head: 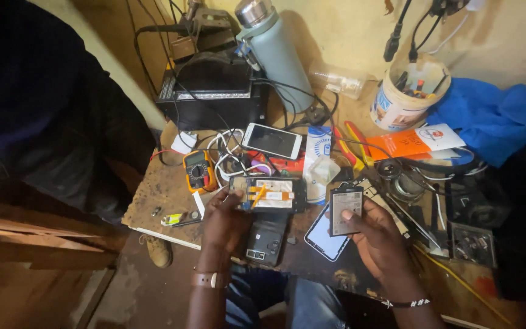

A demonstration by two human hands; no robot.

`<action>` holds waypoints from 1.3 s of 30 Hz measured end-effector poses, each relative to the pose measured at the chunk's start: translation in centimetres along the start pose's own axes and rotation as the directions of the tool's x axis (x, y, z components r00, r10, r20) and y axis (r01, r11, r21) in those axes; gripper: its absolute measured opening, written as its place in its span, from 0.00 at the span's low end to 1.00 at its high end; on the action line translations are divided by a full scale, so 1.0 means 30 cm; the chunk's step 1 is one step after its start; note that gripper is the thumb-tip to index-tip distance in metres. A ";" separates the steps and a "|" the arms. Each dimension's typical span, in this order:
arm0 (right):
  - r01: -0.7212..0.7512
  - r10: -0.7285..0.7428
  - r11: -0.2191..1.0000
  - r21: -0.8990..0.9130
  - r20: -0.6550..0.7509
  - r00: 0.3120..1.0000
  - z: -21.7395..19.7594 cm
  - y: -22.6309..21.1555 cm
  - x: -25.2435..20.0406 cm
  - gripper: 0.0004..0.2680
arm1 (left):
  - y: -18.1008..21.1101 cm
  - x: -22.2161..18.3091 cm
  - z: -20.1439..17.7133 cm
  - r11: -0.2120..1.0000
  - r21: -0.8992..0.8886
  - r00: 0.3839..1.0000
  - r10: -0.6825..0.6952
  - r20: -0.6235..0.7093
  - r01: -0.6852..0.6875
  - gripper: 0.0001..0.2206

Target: Inspecting and assembling internal components of a smartphone, including connecting the battery and motherboard.

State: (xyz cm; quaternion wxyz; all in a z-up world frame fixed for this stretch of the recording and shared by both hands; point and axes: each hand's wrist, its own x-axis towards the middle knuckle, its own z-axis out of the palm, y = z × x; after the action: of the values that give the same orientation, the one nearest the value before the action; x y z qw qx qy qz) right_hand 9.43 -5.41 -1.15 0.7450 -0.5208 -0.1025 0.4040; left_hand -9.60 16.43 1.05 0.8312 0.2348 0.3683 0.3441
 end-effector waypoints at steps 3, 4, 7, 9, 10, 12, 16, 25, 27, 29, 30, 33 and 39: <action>-0.039 0.041 0.999 -0.027 0.061 0.997 0.061 -0.046 -0.060 0.23 | -0.030 0.016 0.028 0.994 -0.089 0.994 0.066 0.082 -0.059 0.15; -0.057 0.059 0.998 -0.040 0.057 0.997 0.067 -0.037 -0.084 0.23 | -0.044 0.017 0.035 0.994 -0.098 0.996 0.056 0.065 -0.050 0.15; -0.094 0.095 0.995 -0.018 0.074 0.993 0.095 -0.029 -0.155 0.17 | -0.071 -0.001 0.094 0.997 -0.007 0.997 0.080 0.008 -0.080 0.10; -0.159 0.158 0.987 0.026 0.041 0.987 0.113 -0.012 -0.220 0.17 | -0.084 -0.061 0.152 0.996 0.074 0.997 -0.053 -0.052 0.056 0.07; -0.153 0.151 0.988 0.018 0.051 0.987 0.120 -0.010 -0.251 0.17 | -0.075 -0.113 0.171 0.997 0.064 0.998 -0.042 -0.048 0.045 0.07; -0.118 0.118 0.992 0.051 -0.010 0.993 0.136 0.000 -0.323 0.18 | -0.056 -0.223 0.207 0.970 0.226 0.992 -0.067 -0.106 0.090 0.10; -0.091 0.096 0.994 0.067 -0.082 0.992 0.174 -0.011 -0.515 0.18 | -0.163 -0.408 0.047 0.943 -0.068 0.840 -0.254 0.480 0.325 0.25; -0.147 0.070 0.986 -0.075 -0.620 0.782 0.106 0.133 -0.904 0.22 | -0.248 -0.877 -0.144 0.969 -0.187 0.885 -0.059 0.463 0.162 0.37; -0.117 0.044 0.983 -0.141 -0.439 0.897 0.013 0.209 -0.967 0.13 | -0.305 -0.920 -0.202 0.980 -0.132 0.895 -0.074 0.440 0.146 0.33; -0.046 -0.034 0.980 -0.195 -0.385 0.922 0.001 0.237 -1.013 0.11 | -0.334 -0.917 -0.233 0.993 -0.077 0.909 -0.046 0.414 0.085 0.30; 0.022 -0.103 0.970 -0.243 -0.324 0.940 -0.006 0.253 -1.046 0.10 | -0.351 -0.923 -0.254 1.000 -0.016 0.922 -0.018 0.386 0.026 0.27; 0.072 -0.155 0.944 -0.322 -0.240 0.958 0.118 0.180 -1.100 0.11 | -0.319 -0.996 -0.230 1.000 0.005 0.913 -0.018 0.407 0.018 0.27; -0.108 -0.120 0.846 -0.522 -0.384 0.916 0.212 0.134 -1.083 0.12 | -0.176 -1.101 -0.157 0.955 -0.075 0.893 -0.237 0.381 0.286 0.37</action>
State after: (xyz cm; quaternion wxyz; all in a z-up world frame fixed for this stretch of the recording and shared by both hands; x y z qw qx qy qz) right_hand -17.42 -23.50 6.90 0.5772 -0.7781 -0.0569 0.2414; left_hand -27.38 -11.00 9.63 0.9375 0.1891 0.2111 0.2019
